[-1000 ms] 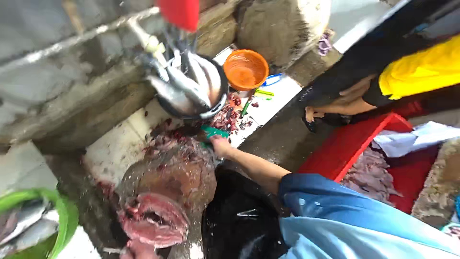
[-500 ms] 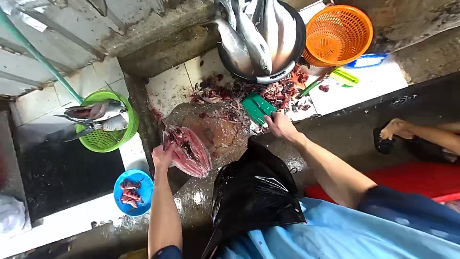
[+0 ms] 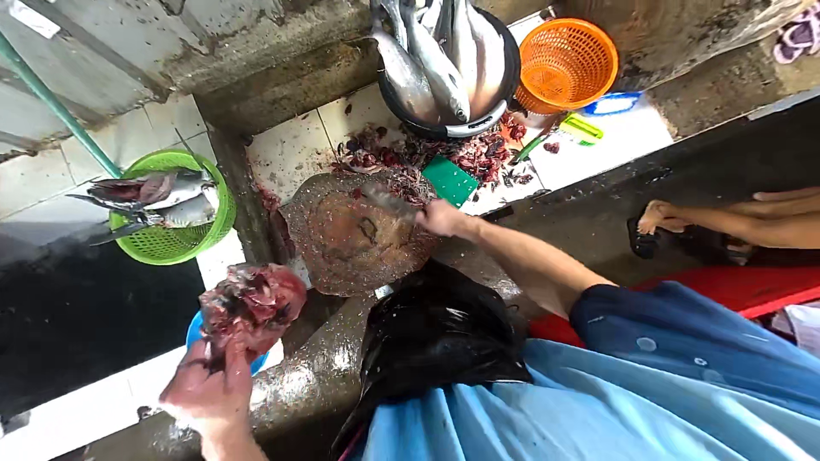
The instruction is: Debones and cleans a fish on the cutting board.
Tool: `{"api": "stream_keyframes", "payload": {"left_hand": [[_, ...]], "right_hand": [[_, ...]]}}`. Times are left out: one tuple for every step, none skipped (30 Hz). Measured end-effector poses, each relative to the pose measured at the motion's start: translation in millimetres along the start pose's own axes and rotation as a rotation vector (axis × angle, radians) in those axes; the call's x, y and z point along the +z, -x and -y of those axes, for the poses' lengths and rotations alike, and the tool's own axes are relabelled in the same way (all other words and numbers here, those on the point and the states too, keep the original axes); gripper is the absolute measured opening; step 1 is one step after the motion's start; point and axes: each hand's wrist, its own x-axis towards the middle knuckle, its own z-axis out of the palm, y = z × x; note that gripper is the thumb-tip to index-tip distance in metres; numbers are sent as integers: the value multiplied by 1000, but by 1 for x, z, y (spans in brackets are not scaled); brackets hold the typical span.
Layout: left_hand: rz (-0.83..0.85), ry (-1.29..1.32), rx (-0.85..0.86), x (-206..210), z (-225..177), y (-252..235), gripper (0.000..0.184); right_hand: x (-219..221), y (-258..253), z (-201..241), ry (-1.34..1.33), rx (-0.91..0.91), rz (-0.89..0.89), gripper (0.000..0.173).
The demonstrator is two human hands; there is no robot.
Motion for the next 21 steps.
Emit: {"api": "stream_keyframes", "payload": {"left_hand": [[13, -41, 21, -12, 1, -3, 48], [26, -86, 32, -23, 1, -5, 48], [50, -124, 29, -32, 0, -8, 49], [77, -160, 21, -40, -2, -10, 48], [102, -194, 10, -46, -7, -12, 48], [120, -218, 2, -50, -14, -16, 49], [135, -238, -7, -52, -22, -19, 49], [146, -249, -11, -54, -31, -22, 49], [154, -244, -13, -54, -40, -26, 49], [160, -219, -14, -53, -49, -30, 48], [163, -175, -21, -51, -60, -33, 47], [159, -107, -29, -48, -72, -36, 46], [142, -11, -25, -44, -83, -37, 44], [127, 131, -16, -38, -94, -39, 38], [109, 308, -9, -30, -105, -41, 30], [97, 474, -24, -22, -119, -41, 21], [92, 625, -59, -14, -132, -41, 14], [92, 762, -109, -5, -144, -40, 7], [93, 889, -165, 6, -155, -41, 4], [93, 998, -209, 18, -163, -44, 6], [96, 1083, -249, 32, -168, -48, 9]], "right_hand": [[-15, -1, -19, -3, 46, -61, 54], [-29, -1, -34, 2, 94, -113, 56], [-39, 1, -42, 22, 137, -153, 57], [-43, 6, -41, 32, 170, -180, 56], [-38, 12, -32, 29, 167, -203, 53], [-27, 17, -13, -5, 120, -217, 49], [-9, 23, 14, -58, 50, -204, 46], [14, 29, 49, -94, -11, -129, 46], [36, 33, 86, -101, -86, -21, 48], [56, 30, 118, -75, -160, 98, 51], [71, 23, 139, -32, -206, 198, 54], [76, 14, 146, 1, -203, 256, 55], [73, 8, 142, -3, -163, 270, 55], [63, 6, 128, -48, -100, 248, 54], [47, 6, 108, -99, -26, 199, 53], [26, 8, 83, -155, 50, 136, 54], [8, 10, 56, -201, 117, 66, 54], [-4, 12, 26, -227, 161, -20, 56], [-11, 12, -2, -234, 190, -119, 58], [-18, 11, -24, -228, 220, -201, 59], [-24, 13, -42, -226, 247, -248, 60]]}}
